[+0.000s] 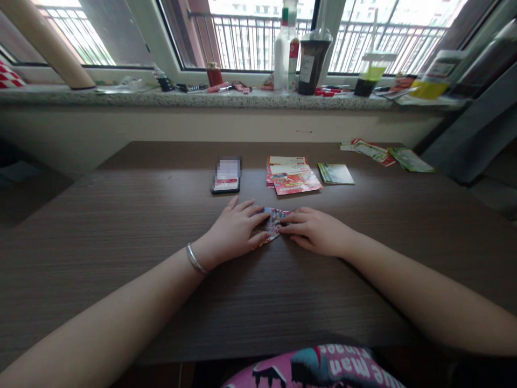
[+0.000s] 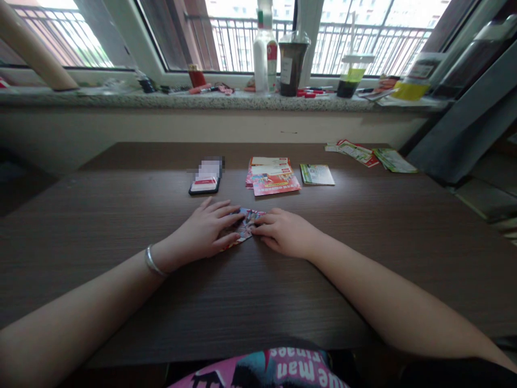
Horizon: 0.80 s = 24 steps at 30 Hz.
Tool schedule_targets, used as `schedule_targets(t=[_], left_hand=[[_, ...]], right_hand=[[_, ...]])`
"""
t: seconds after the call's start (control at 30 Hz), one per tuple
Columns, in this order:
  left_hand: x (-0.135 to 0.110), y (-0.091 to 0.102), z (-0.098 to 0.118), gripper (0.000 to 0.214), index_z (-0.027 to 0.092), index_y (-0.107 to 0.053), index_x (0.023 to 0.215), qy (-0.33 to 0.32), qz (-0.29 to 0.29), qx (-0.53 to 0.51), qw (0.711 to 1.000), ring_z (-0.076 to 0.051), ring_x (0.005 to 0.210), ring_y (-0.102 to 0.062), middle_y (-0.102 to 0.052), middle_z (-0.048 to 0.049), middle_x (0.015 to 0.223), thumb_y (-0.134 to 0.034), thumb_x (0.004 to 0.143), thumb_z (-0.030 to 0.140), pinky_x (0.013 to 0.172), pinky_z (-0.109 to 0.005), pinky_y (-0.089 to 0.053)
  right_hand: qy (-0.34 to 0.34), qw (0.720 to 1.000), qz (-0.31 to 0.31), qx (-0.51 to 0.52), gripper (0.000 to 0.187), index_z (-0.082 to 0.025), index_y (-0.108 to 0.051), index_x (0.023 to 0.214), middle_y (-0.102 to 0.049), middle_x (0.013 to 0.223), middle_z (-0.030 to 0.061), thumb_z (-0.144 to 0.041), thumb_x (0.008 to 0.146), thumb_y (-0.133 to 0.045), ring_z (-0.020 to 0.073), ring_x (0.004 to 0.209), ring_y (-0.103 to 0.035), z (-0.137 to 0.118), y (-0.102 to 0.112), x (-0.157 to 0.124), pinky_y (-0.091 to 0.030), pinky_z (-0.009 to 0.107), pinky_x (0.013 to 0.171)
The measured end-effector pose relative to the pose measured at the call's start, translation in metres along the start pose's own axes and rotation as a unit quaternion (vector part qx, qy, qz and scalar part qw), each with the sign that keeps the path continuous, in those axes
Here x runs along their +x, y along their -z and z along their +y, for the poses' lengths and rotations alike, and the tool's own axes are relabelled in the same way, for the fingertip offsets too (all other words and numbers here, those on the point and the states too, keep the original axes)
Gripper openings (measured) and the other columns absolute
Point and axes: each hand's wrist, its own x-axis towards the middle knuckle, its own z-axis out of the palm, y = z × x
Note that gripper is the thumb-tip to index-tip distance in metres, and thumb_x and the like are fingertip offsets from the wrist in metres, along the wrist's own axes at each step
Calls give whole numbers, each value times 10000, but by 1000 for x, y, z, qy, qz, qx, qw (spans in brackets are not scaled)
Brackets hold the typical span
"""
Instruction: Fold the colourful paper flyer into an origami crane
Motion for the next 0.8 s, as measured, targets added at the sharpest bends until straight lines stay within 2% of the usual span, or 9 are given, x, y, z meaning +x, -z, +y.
schedule_targets(t=[0.07, 0.13, 0.23, 0.33, 0.5, 0.67, 0.8], left_hand=[[0, 2, -1, 381, 247, -600, 1227, -9, 9, -14, 1000, -287, 1283, -467, -591, -66, 1317, -549, 907, 447, 1097, -551, -293], [1, 5, -2, 282, 259, -652, 1132, -26, 27, -26, 999, -246, 1214, -530, -641, -47, 1239, -558, 912, 410, 1083, -503, -334], [2, 8, 1, 210, 277, -673, 1064, -79, 57, -4, 995, -199, 1157, -572, -696, -7, 1135, -495, 959, 315, 1119, -476, -293], [1, 8, 7, 255, 272, -654, 1093, -135, 52, 37, 989, -175, 1196, -554, -700, 20, 1138, -431, 984, 211, 1143, -432, -264], [2, 3, 15, 237, 226, -639, 1113, -149, 52, 46, 986, -182, 1157, -574, -688, 1, 1161, -452, 967, 212, 1103, -414, -325], [4, -1, 17, 226, 182, -637, 1097, -138, 37, 53, 988, -212, 1076, -597, -678, -51, 1130, -495, 930, 239, 1002, -400, -427], [6, -1, 16, 202, 177, -633, 1069, -150, 35, 60, 986, -225, 1063, -594, -674, -55, 1112, -523, 908, 228, 979, -399, -442]], right_hand=[[-14, 998, -8, -55, 359, -209, -625, 1257, -644, 1249, 96, -212, 930, -475, 236, 1006, -591, -7, -2, 2, -495, 424, 879], [-17, 994, 2, -108, 366, -167, -619, 1258, -655, 1213, 123, -197, 936, -447, 260, 1037, -582, -14, -4, 4, -472, 456, 920], [-44, 989, 2, -139, 345, -154, -639, 1217, -678, 1088, 132, -230, 928, -466, 265, 1036, -577, -22, -5, 7, -446, 461, 958], [-60, 988, -19, -142, 341, -126, -650, 1187, -668, 1029, 141, -235, 928, -456, 264, 1000, -577, -23, -5, 9, -464, 430, 916], [-56, 989, -41, -131, 366, -144, -634, 1220, -647, 1045, 132, -278, 945, -432, 251, 968, -573, -18, -5, 6, -492, 403, 846], [-45, 991, -21, -124, 341, -157, -638, 1206, -641, 1112, 122, -252, 944, -440, 238, 998, -564, -14, -7, 5, -499, 396, 855], [-42, 990, -9, -132, 318, -149, -650, 1172, -651, 1090, 119, -211, 944, -439, 228, 965, -573, -13, -10, 5, -506, 388, 834]])
